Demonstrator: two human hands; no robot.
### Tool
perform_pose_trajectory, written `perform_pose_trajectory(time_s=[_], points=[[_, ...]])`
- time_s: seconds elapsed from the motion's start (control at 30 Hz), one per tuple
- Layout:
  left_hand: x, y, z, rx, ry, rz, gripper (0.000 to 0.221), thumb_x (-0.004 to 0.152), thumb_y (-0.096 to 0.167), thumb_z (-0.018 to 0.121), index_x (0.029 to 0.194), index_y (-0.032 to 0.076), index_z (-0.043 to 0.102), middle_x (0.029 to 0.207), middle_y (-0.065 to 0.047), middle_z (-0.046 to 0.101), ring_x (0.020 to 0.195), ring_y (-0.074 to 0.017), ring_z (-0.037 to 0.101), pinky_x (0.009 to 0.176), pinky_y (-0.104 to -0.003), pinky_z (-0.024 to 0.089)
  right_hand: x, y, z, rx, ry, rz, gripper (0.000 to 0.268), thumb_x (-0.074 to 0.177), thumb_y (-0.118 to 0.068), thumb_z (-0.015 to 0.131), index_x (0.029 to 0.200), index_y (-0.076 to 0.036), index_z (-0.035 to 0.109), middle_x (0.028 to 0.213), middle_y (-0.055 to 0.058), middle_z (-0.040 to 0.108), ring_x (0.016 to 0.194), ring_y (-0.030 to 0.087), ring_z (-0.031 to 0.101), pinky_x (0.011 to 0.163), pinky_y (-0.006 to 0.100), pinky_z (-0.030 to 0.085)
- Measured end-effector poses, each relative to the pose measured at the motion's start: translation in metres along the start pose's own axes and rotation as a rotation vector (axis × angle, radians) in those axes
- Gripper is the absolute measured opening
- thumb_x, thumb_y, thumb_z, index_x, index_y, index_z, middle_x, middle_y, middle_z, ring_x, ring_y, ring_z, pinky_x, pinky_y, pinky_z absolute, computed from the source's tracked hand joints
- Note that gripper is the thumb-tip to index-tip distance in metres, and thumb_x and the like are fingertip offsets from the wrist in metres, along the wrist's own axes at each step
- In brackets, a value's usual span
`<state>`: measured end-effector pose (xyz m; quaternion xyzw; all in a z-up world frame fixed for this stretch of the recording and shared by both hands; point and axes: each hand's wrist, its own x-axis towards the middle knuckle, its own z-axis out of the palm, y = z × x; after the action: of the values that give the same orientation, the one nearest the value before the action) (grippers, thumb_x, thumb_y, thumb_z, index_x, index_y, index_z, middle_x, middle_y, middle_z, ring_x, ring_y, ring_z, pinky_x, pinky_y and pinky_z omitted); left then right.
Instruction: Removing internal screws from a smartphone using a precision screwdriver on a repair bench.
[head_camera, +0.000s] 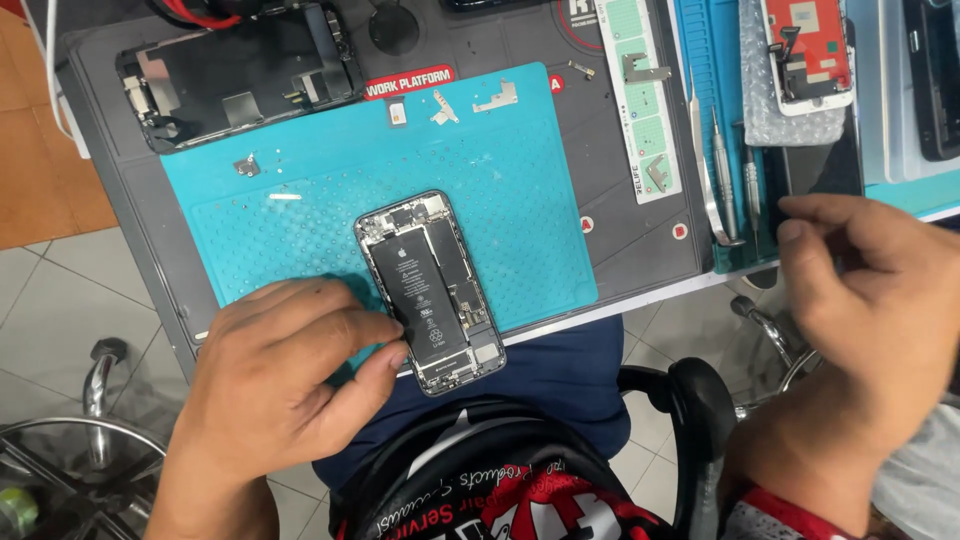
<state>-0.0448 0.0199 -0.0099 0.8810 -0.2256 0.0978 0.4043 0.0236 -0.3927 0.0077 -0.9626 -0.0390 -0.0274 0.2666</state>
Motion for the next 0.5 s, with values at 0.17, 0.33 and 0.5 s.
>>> perform_pose_trajectory(time_s=[0.17, 0.33, 0.5], points=[[0.001, 0.002, 0.001, -0.006, 0.009, 0.002, 0.012, 0.095, 0.014, 0.066, 0.086, 0.007, 0.069, 0.073, -0.004, 0.058, 0.059, -0.0221, 0.055, 0.057, -0.034, 0.045, -0.009, 0.020, 0.020, -0.117, 0.197, -0.222, 0.017, 0.105, 0.012, 0.066, 0.116, 0.012, 0.079, 0.098, 0.019, 0.069, 0.083, 0.026, 0.059, 0.078, 0.036, 0.044], [0.000, 0.001, 0.001, 0.005, 0.004, -0.015, 0.014, 0.095, 0.017, 0.065, 0.087, 0.008, 0.070, 0.072, -0.003, 0.058, 0.059, -0.0225, 0.055, 0.056, -0.035, 0.045, -0.001, 0.028, 0.020, -0.017, 0.298, -0.293, 0.015, 0.109, 0.013, 0.068, 0.121, 0.019, 0.076, 0.097, 0.024, 0.064, 0.085, 0.029, 0.057, 0.081, 0.038, 0.044], [0.001, 0.003, 0.002, 0.045, -0.013, -0.013, 0.014, 0.096, 0.017, 0.065, 0.086, 0.009, 0.070, 0.073, -0.003, 0.058, 0.058, -0.0230, 0.054, 0.055, -0.035, 0.044, 0.077, 0.064, -0.001, -0.039, 0.129, -0.467, 0.017, 0.138, 0.003, 0.055, 0.137, 0.020, 0.061, 0.121, 0.029, 0.053, 0.104, 0.036, 0.050, 0.095, 0.046, 0.039]])
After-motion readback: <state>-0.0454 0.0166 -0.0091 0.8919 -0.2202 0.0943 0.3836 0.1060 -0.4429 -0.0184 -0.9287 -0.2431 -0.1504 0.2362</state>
